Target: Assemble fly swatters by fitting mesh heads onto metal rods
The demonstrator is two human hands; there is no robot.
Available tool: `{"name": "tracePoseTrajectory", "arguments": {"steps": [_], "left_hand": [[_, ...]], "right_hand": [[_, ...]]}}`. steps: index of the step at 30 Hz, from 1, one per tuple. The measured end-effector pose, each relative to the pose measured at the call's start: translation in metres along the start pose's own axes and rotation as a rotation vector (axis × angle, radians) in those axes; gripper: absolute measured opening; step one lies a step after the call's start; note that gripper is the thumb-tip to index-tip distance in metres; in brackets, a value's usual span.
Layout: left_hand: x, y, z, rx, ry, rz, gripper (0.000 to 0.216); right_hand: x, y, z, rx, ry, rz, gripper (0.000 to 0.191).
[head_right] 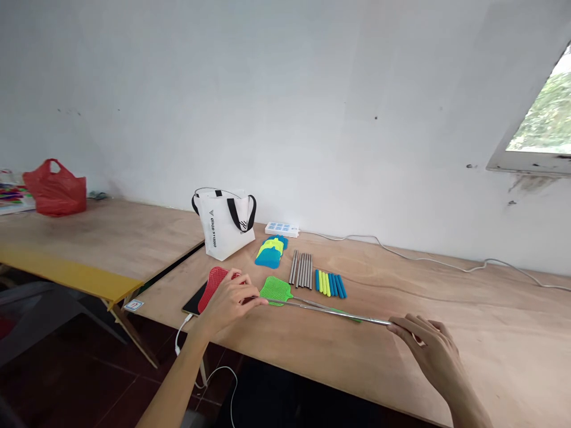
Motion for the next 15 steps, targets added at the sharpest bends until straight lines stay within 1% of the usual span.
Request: {"name": "tracePoseTrajectory", "arguments": {"steps": [5, 10, 13, 15], "left_hand": [[0.001, -0.002, 0.002, -0.023, -0.005, -0.021, 0.047], [0.001, -0.002, 0.005, -0.044, -0.022, -0.01, 0.047], [-0.001, 0.005, 0.002, -0.047, -0.04, -0.027, 0.046], [-0.003, 0.013, -0.003, -0.044, -0.055, -0.049, 0.046]], "right_hand": [[-0.001, -0.003, -0.002, 0.003, -0.015, 0.003, 0.06], [0.0, -0.001, -0.004, 0.015, -0.038, -0.002, 0.057], [-0.001, -0.008, -0.006, -0.003, -0.064, 0.021, 0.055], [-0.003, -0.018, -0.01, -0.034, -0.114, 0.059, 0.053]]}}
Point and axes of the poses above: each hand's wrist, its own x-axis away from the middle knuckle, its own z-axis out of the back of the hand, y = z × x, the point moved 1 cm from there along -x, towards the middle knuckle, and after that the axes turned 4 degrees about -y, right-handed, at the moved point
